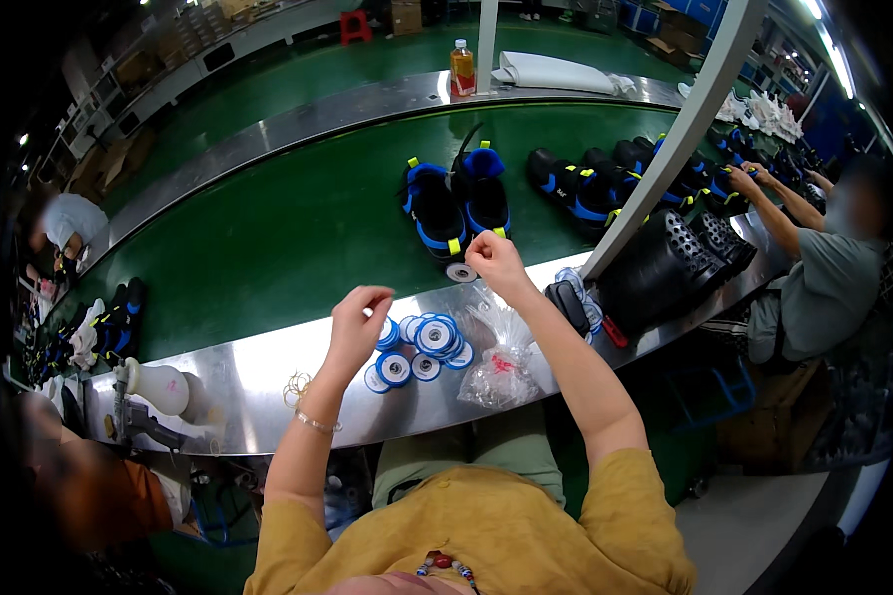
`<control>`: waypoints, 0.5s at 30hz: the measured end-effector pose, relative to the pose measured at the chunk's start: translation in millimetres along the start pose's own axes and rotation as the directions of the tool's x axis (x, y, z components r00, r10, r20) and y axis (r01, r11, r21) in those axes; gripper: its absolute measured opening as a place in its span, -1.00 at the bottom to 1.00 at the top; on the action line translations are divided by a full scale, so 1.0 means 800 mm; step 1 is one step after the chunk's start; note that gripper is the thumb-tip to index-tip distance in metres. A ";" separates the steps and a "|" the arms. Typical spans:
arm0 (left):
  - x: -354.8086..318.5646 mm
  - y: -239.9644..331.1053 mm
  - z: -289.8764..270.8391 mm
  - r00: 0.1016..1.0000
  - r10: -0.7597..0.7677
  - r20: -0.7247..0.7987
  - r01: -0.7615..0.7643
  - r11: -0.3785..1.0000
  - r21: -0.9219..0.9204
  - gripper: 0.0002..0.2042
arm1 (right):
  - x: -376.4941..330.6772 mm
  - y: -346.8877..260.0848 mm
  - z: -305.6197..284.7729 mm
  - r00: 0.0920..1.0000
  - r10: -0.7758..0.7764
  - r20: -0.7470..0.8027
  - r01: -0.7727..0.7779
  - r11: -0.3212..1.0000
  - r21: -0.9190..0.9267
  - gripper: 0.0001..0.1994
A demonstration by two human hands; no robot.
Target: The person repeatedly picks small circular tags from a pile on the table, attaches each to a shoe on the conveyor belt, and moves the shoes forward. The person handles multiple shoes and tags throughout the clip.
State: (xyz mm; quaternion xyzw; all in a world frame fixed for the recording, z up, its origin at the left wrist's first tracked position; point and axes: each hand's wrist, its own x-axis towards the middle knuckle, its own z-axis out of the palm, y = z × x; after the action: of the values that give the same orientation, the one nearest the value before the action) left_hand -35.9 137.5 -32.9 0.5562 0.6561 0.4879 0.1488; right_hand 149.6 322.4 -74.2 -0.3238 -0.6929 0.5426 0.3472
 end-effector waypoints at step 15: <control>0.103 -0.062 0.148 0.793 -0.551 0.260 0.543 0.446 -0.711 -0.86 | 0.009 0.016 0.003 0.906 -0.406 0.122 0.272 0.336 -0.902 -0.95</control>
State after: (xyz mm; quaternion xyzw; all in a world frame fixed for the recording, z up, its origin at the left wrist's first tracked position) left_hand -5.5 270.7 -100.6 0.1976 0.5345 0.6428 0.5119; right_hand 144.9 330.0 -86.3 -0.3400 -0.9020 -0.0228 0.2651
